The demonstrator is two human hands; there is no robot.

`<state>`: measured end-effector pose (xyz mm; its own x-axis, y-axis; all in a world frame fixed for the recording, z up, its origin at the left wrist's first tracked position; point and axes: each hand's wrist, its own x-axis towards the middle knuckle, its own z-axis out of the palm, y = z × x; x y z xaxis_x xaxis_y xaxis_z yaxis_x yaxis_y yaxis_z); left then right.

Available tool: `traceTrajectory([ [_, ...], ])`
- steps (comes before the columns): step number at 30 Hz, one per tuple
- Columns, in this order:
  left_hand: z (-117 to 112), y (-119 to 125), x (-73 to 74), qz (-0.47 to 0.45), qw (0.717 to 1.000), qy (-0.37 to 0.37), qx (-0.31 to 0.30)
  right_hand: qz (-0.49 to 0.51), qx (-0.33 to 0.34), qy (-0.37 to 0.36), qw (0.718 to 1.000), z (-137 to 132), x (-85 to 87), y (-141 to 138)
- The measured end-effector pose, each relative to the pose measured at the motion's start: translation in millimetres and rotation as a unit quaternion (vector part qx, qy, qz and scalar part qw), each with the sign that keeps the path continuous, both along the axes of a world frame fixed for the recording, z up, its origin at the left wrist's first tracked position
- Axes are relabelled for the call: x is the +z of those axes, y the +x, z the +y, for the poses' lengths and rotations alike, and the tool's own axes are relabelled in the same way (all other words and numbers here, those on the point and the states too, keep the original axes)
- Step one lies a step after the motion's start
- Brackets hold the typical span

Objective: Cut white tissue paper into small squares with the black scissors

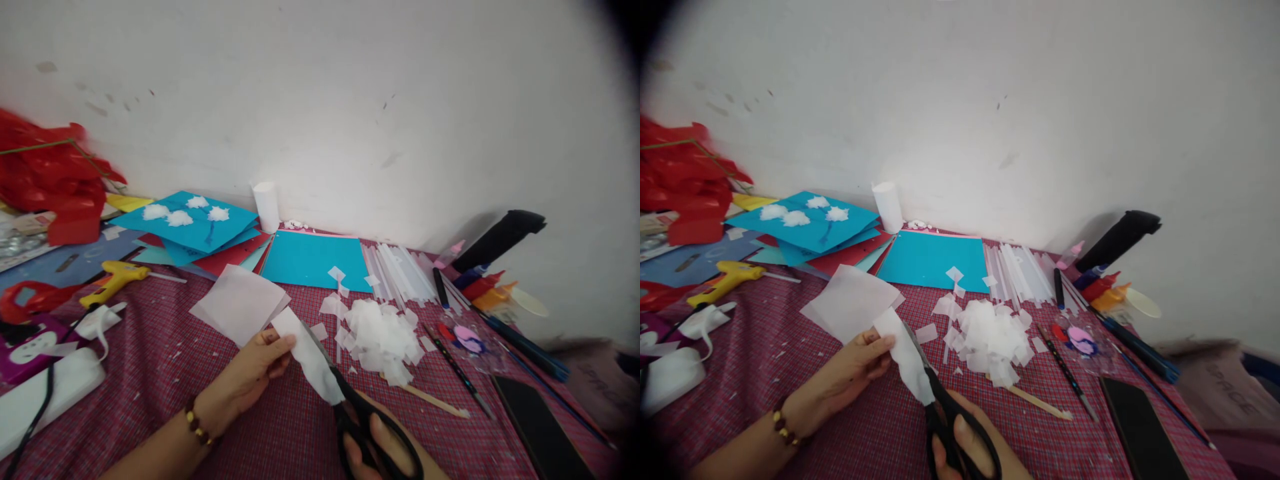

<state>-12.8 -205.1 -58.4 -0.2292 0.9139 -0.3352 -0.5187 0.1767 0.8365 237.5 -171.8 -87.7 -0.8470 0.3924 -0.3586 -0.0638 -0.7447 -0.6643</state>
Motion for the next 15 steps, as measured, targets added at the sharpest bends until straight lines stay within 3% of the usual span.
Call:
traceTrajectory([
  [7, 0, 2, 1.3, 0.015, 0.999, 0.012, -0.048, 0.059, 0.039, -0.057, 0.996, -3, 3.1, -6],
  [12, -3, 9, -1.2, 0.028, 0.994, 0.015, -0.109, 0.051, -0.007, -0.061, 0.997, -4, 7.7, -10],
  [15, -4, 12, -3.8, 0.031, 0.991, 0.022, -0.127, 0.058, 0.006, -0.052, 0.997, -3, 7.6, -9],
])
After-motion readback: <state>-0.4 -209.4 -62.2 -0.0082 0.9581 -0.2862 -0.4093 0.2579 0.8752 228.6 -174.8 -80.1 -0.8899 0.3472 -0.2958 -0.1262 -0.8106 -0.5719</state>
